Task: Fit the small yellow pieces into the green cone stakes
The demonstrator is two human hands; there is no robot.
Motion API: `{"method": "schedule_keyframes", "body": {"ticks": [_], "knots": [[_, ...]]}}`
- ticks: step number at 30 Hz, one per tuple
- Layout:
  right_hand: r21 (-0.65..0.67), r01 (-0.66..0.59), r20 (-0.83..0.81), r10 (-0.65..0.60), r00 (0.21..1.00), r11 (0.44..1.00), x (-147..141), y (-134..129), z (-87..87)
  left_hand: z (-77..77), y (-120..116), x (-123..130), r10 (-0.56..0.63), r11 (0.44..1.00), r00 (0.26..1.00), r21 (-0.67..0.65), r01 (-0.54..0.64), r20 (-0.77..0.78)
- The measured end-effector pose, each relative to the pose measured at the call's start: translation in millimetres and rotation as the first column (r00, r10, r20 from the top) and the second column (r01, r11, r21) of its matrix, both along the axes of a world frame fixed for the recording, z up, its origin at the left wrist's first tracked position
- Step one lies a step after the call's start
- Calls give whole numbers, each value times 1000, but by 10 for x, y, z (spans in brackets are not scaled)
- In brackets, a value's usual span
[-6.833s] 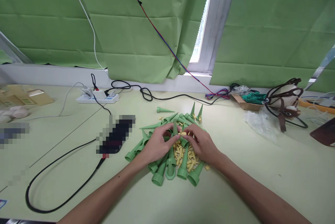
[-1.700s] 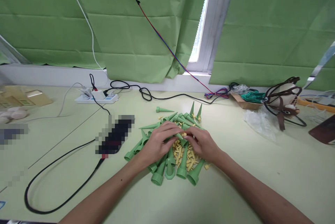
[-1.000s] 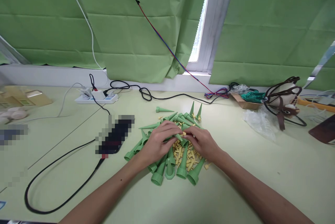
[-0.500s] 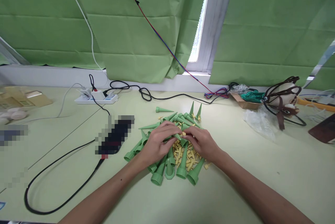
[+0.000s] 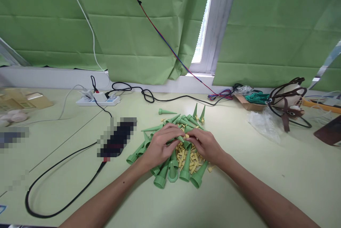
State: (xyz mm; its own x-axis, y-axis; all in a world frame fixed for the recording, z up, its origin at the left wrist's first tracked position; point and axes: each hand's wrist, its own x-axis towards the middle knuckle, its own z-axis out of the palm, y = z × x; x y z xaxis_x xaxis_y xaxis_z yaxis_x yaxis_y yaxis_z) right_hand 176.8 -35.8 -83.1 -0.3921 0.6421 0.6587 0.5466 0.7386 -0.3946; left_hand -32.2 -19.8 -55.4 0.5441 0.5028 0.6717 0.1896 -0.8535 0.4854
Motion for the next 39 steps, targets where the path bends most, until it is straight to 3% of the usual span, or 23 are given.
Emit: {"method": "schedule_keyframes", "body": {"ticks": [32,39], "knots": [[38,-15,45,13,999,999,16,2,-3,31,8,-1,-14,1000,1000,16,15,-27],[60,-27,92,21,996,998,24,5,-10,37,4,-12,-11,999,1000,-30,11,-24]]}}
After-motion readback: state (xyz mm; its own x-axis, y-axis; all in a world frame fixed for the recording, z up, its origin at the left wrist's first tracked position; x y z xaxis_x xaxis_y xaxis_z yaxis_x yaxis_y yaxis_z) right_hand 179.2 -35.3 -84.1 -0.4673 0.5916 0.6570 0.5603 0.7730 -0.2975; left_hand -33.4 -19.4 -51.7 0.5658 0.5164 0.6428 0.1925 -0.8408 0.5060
